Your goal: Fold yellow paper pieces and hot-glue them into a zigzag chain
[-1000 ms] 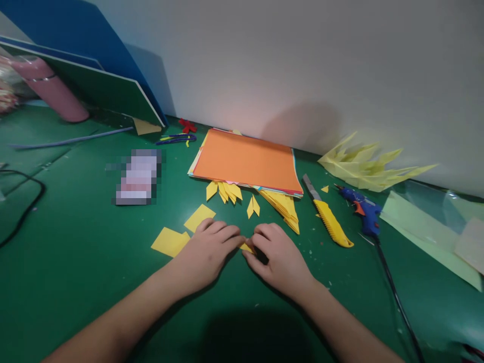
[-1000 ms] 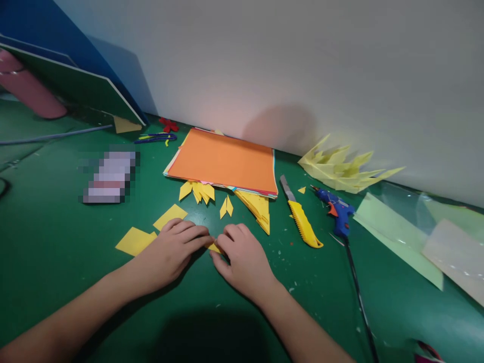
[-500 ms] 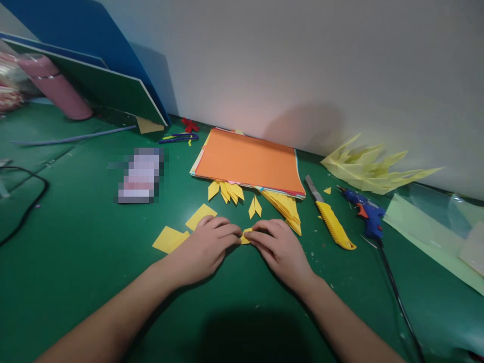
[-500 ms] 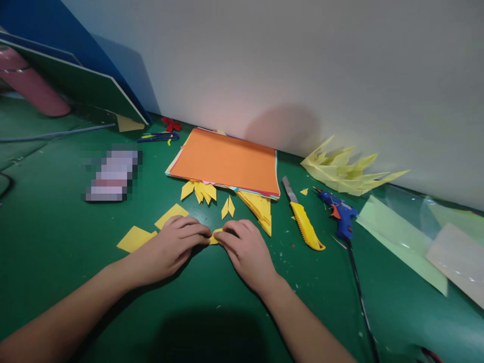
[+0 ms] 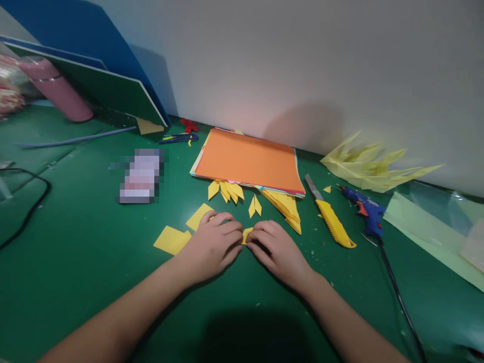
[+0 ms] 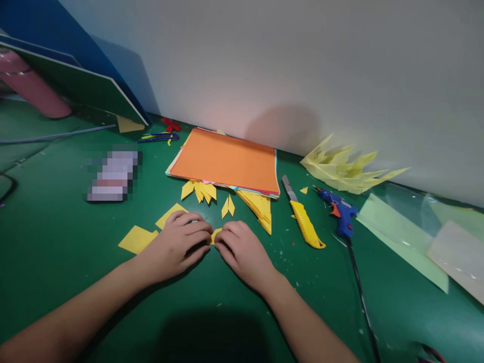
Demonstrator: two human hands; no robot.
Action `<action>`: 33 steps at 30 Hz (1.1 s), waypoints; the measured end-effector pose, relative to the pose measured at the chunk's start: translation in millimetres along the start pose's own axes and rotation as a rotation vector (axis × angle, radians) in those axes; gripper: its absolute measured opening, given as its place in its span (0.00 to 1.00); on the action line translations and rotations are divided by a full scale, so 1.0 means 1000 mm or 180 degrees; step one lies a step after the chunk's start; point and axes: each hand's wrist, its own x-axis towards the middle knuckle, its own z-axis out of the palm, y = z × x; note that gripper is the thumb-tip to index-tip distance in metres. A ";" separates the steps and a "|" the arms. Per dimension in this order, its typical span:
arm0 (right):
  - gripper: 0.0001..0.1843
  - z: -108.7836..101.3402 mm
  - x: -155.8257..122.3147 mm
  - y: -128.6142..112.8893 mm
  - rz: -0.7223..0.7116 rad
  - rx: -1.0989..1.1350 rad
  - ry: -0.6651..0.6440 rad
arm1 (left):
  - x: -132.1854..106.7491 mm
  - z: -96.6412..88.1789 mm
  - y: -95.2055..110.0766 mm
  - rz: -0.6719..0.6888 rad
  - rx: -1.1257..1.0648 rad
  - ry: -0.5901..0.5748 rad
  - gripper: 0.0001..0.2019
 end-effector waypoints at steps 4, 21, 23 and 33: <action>0.10 0.002 0.001 0.001 0.0074 -0.0001 0.0001 | 0.002 0.007 0.001 -0.0003 0.0078 0.0362 0.10; 0.06 0.008 0.005 -0.001 0.0472 0.0184 0.0168 | 0.002 0.009 0.003 -0.0902 -0.0327 0.0320 0.04; 0.06 0.008 0.005 -0.001 0.0468 0.0212 0.0176 | 0.002 0.010 0.004 -0.0924 -0.0322 0.0326 0.04; 0.06 0.008 0.007 -0.002 0.0551 0.0345 0.0283 | 0.002 0.011 0.007 -0.1068 -0.0345 0.0388 0.02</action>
